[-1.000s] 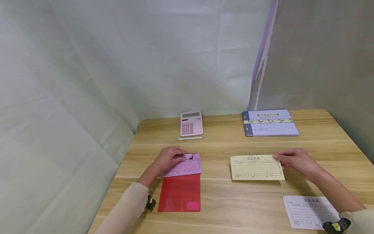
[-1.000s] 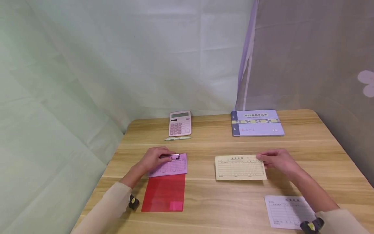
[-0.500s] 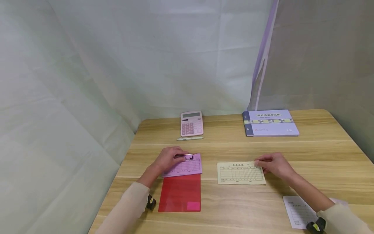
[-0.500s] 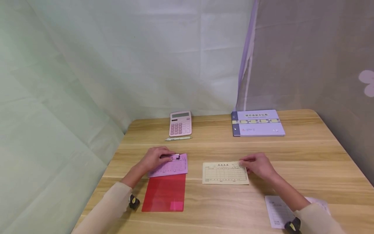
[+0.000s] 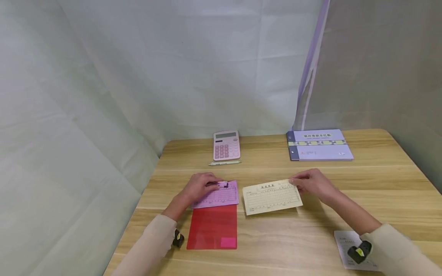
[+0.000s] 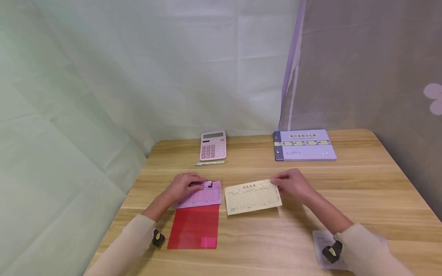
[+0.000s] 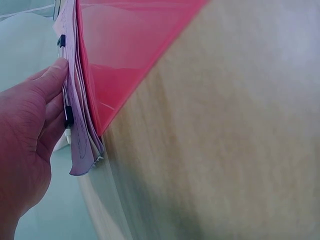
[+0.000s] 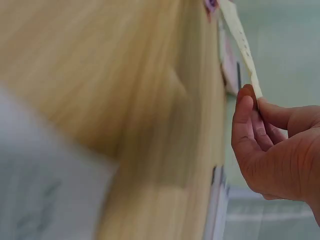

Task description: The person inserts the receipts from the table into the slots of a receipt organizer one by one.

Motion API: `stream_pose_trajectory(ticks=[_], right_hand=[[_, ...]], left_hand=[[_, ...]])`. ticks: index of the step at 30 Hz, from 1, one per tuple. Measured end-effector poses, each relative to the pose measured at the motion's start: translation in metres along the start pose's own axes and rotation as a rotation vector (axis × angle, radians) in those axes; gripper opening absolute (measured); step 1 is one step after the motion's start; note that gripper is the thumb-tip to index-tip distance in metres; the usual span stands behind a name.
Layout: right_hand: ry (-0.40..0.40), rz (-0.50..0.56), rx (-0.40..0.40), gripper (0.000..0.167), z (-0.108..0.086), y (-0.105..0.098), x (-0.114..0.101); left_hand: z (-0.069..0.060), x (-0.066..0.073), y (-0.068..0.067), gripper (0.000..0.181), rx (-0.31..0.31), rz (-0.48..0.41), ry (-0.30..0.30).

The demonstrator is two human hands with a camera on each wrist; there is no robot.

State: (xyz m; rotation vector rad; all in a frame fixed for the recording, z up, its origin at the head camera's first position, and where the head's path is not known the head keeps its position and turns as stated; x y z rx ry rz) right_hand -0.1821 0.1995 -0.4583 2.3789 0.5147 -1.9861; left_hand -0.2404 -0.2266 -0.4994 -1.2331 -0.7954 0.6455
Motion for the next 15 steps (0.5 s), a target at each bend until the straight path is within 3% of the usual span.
stream_pose_trajectory(ticks=[4, 9, 15], right_hand=[[0.002, 0.070, -0.024, 0.030, 0.018, 0.027, -0.012], [-0.006, 0.098, -0.078, 0.024, 0.040, 0.069, -0.011], [-0.043, -0.002, -0.065, 0.015, 0.055, 0.108, -0.010]], left_hand=[[-0.001, 0.000, -0.001, 0.029, 0.015, 0.007, 0.022], [-0.001, 0.001, -0.001, 0.029, 0.014, 0.006, 0.031], [-0.002, 0.001, -0.001, 0.031, -0.027, 0.008, -0.022]])
Point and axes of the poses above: each hand's wrist, its own z-axis towards the middle knuckle, its own y-axis out of the palm, x = y × z, the point moved 1 cm from there along z, towards the middle knuckle, and after that the axes turned 8 degrees about z, right-handed, at the moved point
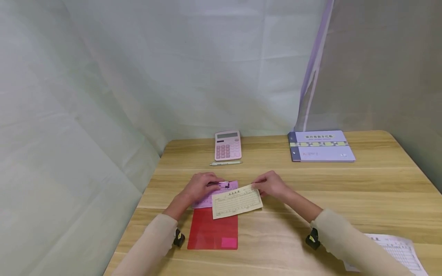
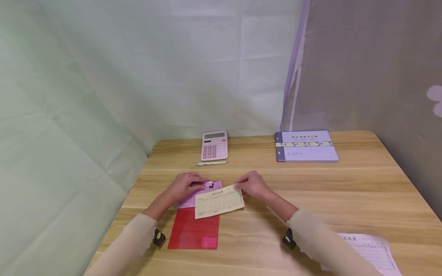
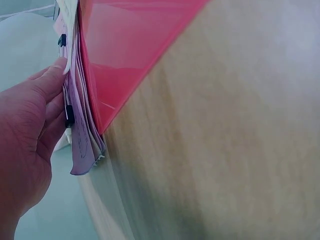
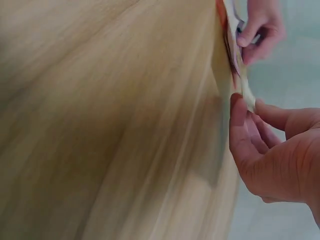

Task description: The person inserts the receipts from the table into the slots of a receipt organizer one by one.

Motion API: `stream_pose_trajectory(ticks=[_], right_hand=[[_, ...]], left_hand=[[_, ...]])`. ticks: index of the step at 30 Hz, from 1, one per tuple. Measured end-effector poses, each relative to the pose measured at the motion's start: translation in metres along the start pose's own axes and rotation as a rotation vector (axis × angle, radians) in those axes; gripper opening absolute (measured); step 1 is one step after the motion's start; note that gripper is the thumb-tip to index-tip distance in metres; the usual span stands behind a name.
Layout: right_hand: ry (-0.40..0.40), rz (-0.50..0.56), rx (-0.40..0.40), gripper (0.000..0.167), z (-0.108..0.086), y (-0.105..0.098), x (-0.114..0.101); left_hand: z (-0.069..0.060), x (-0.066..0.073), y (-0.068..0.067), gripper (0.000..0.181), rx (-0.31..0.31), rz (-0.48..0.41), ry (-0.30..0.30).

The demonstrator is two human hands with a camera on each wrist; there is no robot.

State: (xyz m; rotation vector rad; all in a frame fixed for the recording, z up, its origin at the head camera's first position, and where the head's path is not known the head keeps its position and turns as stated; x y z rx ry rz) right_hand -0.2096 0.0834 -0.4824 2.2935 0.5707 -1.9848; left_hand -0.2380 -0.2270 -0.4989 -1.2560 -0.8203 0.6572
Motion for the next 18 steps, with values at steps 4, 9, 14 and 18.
stream_pose_trajectory(ticks=[4, 9, 14, 18], right_hand=[[-0.025, -0.076, 0.057, 0.010, 0.006, 0.010, -0.001], [-0.001, -0.065, 0.086, 0.008, 0.012, 0.025, -0.006], [0.004, -0.036, 0.050, 0.008, 0.018, 0.042, -0.011], [-0.007, -0.056, 0.021, 0.007, 0.021, 0.051, -0.011]], left_hand=[[0.001, 0.000, 0.000, 0.031, -0.004, -0.001, -0.003], [0.000, -0.001, -0.001, 0.030, 0.002, 0.015, 0.017], [-0.001, 0.001, -0.004, 0.031, 0.001, 0.008, 0.023], [0.001, 0.001, -0.003, 0.031, 0.002, 0.009, 0.042]])
Point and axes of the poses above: each hand's wrist, its own z-axis towards the middle knuckle, its own y-axis out of the palm, x = y × z, the point moved 1 cm from there along z, towards the middle knuckle, and after that the axes turned 8 degrees about z, right-handed, at the moved point
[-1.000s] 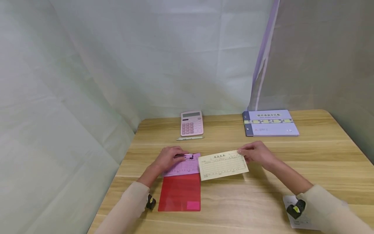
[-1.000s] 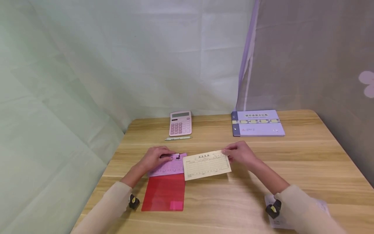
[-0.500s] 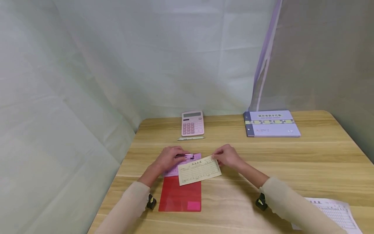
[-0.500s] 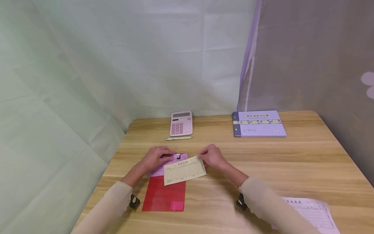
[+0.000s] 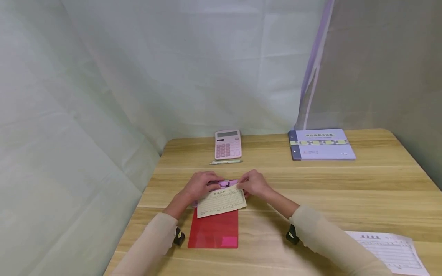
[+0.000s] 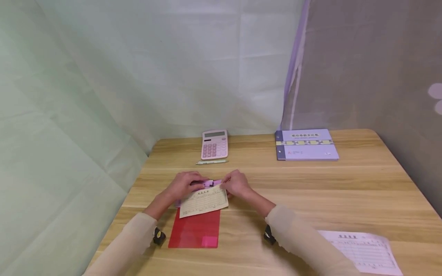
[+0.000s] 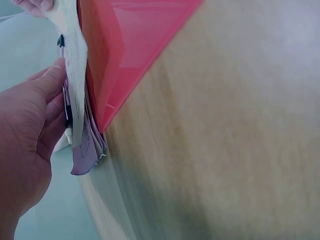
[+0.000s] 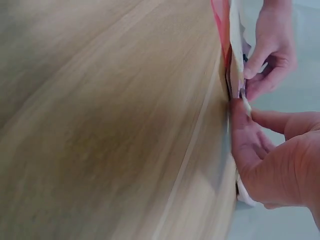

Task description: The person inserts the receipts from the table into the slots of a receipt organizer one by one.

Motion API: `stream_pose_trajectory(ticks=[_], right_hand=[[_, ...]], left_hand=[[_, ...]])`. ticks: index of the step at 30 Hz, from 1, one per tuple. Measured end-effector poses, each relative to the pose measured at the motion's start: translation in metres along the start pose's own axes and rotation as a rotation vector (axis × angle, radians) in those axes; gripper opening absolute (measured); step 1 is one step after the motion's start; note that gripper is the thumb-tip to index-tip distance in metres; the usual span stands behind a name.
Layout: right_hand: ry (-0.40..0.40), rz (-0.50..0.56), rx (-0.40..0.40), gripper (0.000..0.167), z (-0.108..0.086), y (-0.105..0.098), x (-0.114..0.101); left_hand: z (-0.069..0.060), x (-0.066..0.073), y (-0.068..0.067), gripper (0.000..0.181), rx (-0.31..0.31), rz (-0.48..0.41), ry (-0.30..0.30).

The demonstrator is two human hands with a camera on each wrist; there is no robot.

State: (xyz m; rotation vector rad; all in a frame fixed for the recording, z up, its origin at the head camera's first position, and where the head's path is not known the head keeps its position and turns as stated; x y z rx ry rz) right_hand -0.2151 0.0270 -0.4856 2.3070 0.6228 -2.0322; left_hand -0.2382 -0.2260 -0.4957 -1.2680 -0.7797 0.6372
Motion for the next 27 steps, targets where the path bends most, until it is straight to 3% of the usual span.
stream_pose_trajectory(ticks=[6, 15, 22, 27], right_hand=[[-0.013, -0.064, 0.041, 0.007, 0.001, 0.004, 0.003], [-0.015, 0.020, 0.047, 0.009, 0.004, 0.015, 0.004], [-0.059, -0.068, 0.047, 0.012, 0.008, 0.020, 0.007], [-0.085, -0.110, 0.031, 0.014, 0.010, 0.019, 0.006]], left_hand=[[0.003, 0.001, 0.003, 0.029, 0.000, 0.006, 0.021], [0.002, 0.000, 0.003, 0.028, 0.008, 0.011, 0.016], [-0.001, 0.002, 0.004, 0.030, 0.038, 0.181, 0.149], [-0.002, 0.003, 0.003, 0.031, 0.063, 0.222, 0.179]])
Point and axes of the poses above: each hand's wrist, its own z-axis towards the middle knuckle, its own y-axis out of the palm, x = y × z, the point moved 1 cm from there along z, towards the middle knuckle, and after that the axes turned 8 degrees about z, right-handed, at the moved point
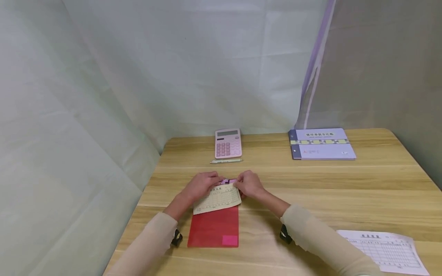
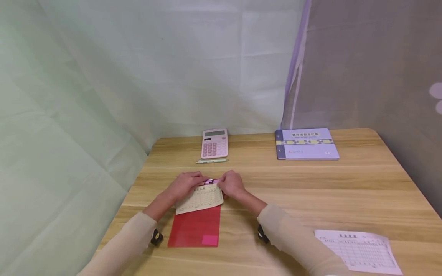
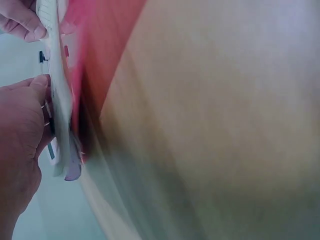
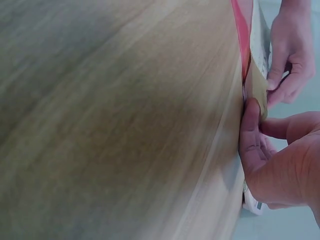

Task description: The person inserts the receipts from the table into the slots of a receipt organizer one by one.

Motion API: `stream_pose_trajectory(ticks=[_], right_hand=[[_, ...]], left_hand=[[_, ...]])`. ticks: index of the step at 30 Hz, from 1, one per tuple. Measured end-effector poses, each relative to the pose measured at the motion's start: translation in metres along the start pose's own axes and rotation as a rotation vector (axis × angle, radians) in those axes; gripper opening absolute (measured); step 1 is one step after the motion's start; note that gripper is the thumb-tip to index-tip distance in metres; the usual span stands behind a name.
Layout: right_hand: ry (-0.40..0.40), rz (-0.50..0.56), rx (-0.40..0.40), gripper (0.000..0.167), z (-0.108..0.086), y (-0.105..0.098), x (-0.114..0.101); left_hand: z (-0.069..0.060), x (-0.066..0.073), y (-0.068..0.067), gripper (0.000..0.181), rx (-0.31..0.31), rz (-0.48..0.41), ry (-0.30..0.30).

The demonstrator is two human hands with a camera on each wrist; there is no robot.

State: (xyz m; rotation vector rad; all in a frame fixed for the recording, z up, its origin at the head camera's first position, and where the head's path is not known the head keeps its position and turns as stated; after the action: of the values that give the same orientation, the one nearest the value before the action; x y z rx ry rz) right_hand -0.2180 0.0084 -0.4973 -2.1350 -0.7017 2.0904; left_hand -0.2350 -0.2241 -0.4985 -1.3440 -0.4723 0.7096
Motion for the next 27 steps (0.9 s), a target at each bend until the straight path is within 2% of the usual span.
stream_pose_trajectory(ticks=[4, 12, 19, 27], right_hand=[[-0.016, -0.011, -0.017, 0.015, 0.002, -0.001, 0.000], [-0.036, -0.001, -0.072, 0.019, 0.006, -0.003, 0.000], [0.002, 0.048, -0.117, 0.016, 0.012, -0.004, 0.003], [0.012, 0.084, -0.135, 0.017, 0.014, -0.004, 0.005]], left_hand=[[0.002, -0.001, -0.002, 0.027, 0.018, -0.009, 0.016], [0.001, -0.002, -0.003, 0.032, -0.008, -0.005, 0.022], [0.000, -0.002, 0.000, 0.031, -0.013, -0.006, 0.012], [-0.002, 0.001, 0.001, 0.029, 0.013, -0.030, 0.001]])
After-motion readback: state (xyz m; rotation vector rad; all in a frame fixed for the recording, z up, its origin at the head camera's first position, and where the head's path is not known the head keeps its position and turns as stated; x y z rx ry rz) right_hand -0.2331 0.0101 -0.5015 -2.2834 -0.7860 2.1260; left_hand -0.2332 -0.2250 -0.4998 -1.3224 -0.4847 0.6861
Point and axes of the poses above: each hand's wrist, its own z-axis towards the middle knuckle, its own y-axis out of the palm, x = y × z, the point moved 1 cm from there along z, towards the middle knuckle, and after that the axes turned 8 degrees about z, right-handed, at the moved point
